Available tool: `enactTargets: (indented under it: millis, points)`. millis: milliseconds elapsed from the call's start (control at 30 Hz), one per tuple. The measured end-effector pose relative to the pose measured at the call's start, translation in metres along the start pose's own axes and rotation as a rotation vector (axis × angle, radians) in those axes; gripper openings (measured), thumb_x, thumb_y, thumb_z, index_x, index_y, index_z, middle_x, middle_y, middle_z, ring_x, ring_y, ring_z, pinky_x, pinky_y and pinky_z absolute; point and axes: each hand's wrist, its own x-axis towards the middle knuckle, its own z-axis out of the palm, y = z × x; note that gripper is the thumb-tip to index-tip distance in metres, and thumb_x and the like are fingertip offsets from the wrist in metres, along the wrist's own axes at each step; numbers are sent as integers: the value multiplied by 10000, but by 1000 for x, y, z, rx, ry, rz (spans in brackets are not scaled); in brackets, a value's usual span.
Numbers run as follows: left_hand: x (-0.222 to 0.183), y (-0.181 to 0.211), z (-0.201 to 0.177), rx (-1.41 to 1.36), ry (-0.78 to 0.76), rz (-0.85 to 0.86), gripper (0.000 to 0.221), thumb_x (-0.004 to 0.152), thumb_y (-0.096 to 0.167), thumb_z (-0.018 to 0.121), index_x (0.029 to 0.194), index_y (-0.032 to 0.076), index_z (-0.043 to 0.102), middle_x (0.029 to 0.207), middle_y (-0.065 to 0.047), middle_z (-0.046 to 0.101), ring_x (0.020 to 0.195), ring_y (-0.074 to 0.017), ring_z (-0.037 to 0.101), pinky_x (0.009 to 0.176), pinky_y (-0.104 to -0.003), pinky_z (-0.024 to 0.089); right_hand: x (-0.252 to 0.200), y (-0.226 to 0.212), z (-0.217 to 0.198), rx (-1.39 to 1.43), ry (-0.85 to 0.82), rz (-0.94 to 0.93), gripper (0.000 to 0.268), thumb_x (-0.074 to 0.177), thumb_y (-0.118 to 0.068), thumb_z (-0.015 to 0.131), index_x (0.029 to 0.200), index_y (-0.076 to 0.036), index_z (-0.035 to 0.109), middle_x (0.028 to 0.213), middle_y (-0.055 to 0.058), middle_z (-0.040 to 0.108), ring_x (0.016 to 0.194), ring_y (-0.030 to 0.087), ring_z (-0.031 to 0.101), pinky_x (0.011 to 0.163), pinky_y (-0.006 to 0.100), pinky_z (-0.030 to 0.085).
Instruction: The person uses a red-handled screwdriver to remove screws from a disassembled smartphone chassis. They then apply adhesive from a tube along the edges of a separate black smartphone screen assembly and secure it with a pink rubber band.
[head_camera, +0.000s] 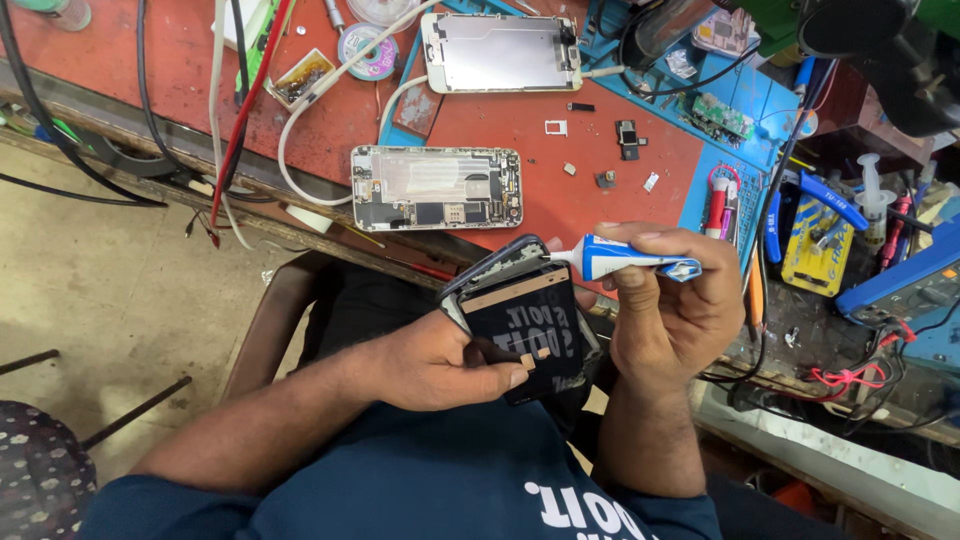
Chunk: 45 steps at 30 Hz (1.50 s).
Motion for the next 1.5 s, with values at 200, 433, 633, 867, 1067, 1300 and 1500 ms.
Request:
enactTargets:
  millis: [200,433,633,867,1067,1300,1500]
  points:
    - [0,1,1,63,-39,18,735,1032,-51,533,1687,27,206,1650,-110,429,1539,-195,435,1304,-393,383,1,0,0,-23,10,-1,200,1102,-35,657,1247,13,528,1115,257,713,891,222,758,684,258,642]
    - [0,1,3,24,-25,-3,799,1010,-58,537,1687,49,125,1645,-109,407,1526,-194,424,1285,-393,381,0,-3,3,-70,35,-52,181,1120,-43,679,1218,15,538,1121,238,698,1015,232,748,833,286,652]
    - [0,4,4,0,-30,15,799,1017,-62,528,1697,60,126,1638,-106,429,1511,-188,455,1288,-390,397,-1,-3,1,-94,41,-62,190,1112,-58,682,1217,11,539,1127,233,697,1021,217,743,847,276,650]
    - [0,4,3,37,-27,2,765,1026,-55,543,1687,45,171,1641,-109,433,1513,-188,461,1282,-393,416,0,-5,2,-93,21,-66,189,1119,-49,669,1228,13,527,1135,244,695,974,231,751,765,269,653]
    - [-3,-1,1,35,-17,15,803,1020,-44,557,1694,53,131,1654,-115,417,1533,-192,433,1294,-395,391,-4,-8,2,-73,12,-4,216,1115,-59,639,1269,13,505,1142,263,684,930,269,766,685,297,675]
    - [-1,0,1,36,16,88,839,1042,-24,582,1710,51,79,1671,-149,409,1585,-223,402,1339,-414,346,-5,-9,-8,-56,71,24,170,1140,-9,640,1255,37,525,1154,278,681,962,272,726,827,335,637]
    - [-2,3,-2,14,181,41,674,1027,-51,537,1633,24,252,1710,-128,347,1570,-219,378,1317,-412,306,-14,-9,-27,88,315,75,295,1043,-40,634,1269,-155,484,1268,246,643,894,235,736,761,334,641]
